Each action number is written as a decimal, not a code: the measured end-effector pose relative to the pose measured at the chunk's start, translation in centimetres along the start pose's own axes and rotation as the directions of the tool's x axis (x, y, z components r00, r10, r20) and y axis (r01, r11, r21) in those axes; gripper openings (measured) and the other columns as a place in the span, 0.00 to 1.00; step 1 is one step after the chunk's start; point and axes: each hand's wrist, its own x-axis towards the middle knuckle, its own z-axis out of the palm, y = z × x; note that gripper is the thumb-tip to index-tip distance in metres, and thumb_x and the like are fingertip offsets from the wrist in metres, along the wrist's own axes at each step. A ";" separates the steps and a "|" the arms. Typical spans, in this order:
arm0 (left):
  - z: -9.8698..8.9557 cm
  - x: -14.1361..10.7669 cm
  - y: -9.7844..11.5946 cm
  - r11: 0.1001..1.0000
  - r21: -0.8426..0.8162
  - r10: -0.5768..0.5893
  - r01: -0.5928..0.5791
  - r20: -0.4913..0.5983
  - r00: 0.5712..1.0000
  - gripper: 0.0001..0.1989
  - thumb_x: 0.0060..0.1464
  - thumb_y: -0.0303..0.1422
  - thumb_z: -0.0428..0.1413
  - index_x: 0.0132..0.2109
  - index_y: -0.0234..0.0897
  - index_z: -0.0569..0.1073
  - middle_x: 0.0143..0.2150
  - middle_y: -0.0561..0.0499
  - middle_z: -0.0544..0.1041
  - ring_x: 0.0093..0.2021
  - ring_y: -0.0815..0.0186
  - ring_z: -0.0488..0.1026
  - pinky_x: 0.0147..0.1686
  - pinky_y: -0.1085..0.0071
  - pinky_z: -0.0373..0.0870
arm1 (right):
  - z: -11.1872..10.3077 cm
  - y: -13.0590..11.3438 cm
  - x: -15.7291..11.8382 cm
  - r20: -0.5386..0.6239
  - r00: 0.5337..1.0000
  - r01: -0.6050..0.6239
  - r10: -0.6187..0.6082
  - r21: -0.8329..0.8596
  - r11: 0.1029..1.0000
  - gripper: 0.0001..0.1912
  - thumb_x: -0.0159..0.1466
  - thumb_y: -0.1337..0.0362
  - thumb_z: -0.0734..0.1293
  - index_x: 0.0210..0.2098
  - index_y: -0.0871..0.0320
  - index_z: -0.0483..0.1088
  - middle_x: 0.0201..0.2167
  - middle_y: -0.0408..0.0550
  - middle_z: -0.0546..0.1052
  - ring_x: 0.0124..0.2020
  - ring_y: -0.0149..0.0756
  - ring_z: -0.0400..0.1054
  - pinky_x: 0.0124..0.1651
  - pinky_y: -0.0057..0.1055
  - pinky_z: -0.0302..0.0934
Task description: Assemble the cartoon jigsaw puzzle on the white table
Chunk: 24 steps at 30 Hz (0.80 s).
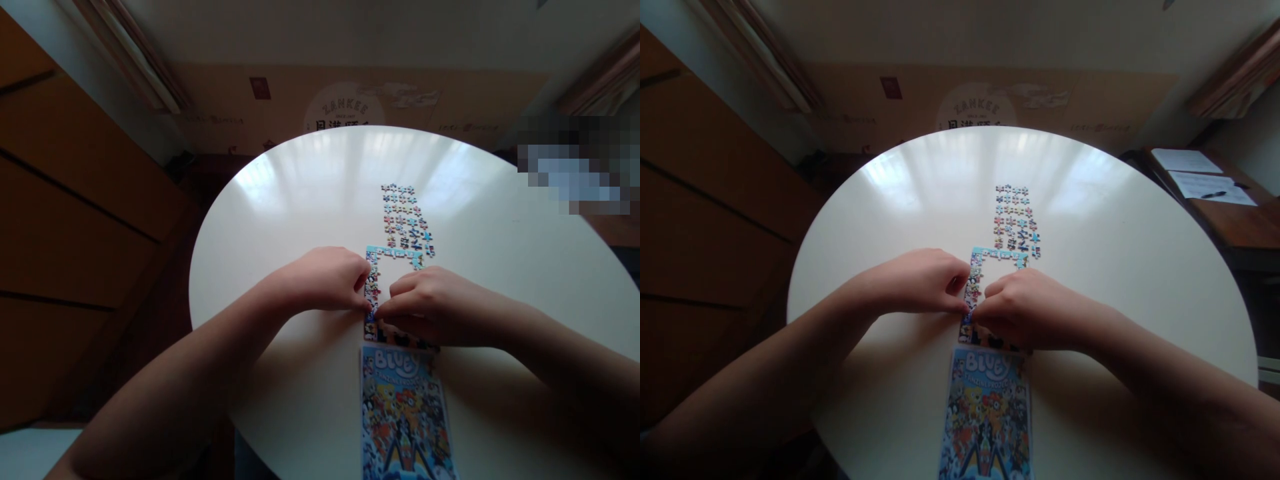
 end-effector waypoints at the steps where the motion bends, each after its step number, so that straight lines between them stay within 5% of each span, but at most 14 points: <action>1: 0.0 0.0 0.0 1.000 0.000 0.003 -0.003 -0.001 1.000 0.14 0.49 0.45 0.59 0.29 0.39 0.71 0.27 0.51 0.74 0.25 0.67 0.63 0.24 0.69 0.54 | 0.0 0.0 0.0 -0.002 1.000 0.007 -0.007 -0.008 1.000 0.11 0.68 0.65 0.63 0.43 0.52 0.78 0.28 0.44 0.76 0.25 0.28 0.63 0.29 0.29 0.48; 5: -0.6 -0.2 -0.7 0.998 -0.045 0.044 -0.042 0.038 0.998 0.14 0.51 0.44 0.59 0.30 0.39 0.70 0.28 0.52 0.73 0.26 0.68 0.64 0.25 0.70 0.55 | -0.1 0.2 0.0 -0.017 0.999 0.042 -0.043 -0.040 0.998 0.12 0.68 0.66 0.63 0.44 0.52 0.78 0.28 0.43 0.75 0.27 0.29 0.64 0.29 0.29 0.48; 9: -1.5 -0.4 -1.8 0.989 -0.139 0.062 -0.049 0.092 0.994 0.13 0.55 0.43 0.58 0.31 0.38 0.70 0.30 0.52 0.74 0.28 0.68 0.66 0.27 0.70 0.58 | -1.1 1.3 -0.5 -0.242 0.969 0.030 -0.041 -0.047 0.998 0.10 0.67 0.68 0.63 0.40 0.54 0.77 0.26 0.42 0.74 0.25 0.27 0.62 0.29 0.28 0.52; 13: -1.6 -0.2 -2.3 0.986 -0.141 0.088 -0.086 0.004 0.996 0.11 0.56 0.41 0.57 0.33 0.37 0.70 0.31 0.52 0.74 0.29 0.69 0.66 0.29 0.71 0.58 | -3.0 2.9 -1.7 -0.391 0.920 -0.084 0.035 -0.109 0.990 0.08 0.65 0.68 0.65 0.35 0.57 0.77 0.25 0.43 0.74 0.24 0.28 0.62 0.29 0.28 0.54; 19: -1.2 0.1 -1.7 0.958 -0.169 0.228 -0.233 -0.050 0.972 0.13 0.54 0.34 0.61 0.48 0.40 0.77 0.34 0.53 0.72 0.33 0.68 0.69 0.32 0.72 0.62 | -5.2 4.5 -3.3 -0.215 0.958 -0.233 0.188 -0.204 0.951 0.10 0.63 0.67 0.64 0.35 0.55 0.79 0.27 0.44 0.77 0.24 0.29 0.64 0.29 0.30 0.54; 24: -0.8 0.3 -1.0 0.928 -0.196 0.325 -0.315 0.016 0.946 0.14 0.51 0.28 0.60 0.46 0.42 0.81 0.34 0.52 0.74 0.33 0.68 0.69 0.33 0.73 0.62 | -5.7 4.7 -3.8 -0.059 0.954 -0.301 0.295 -0.163 0.940 0.10 0.63 0.66 0.65 0.34 0.54 0.79 0.28 0.43 0.78 0.25 0.28 0.66 0.29 0.28 0.54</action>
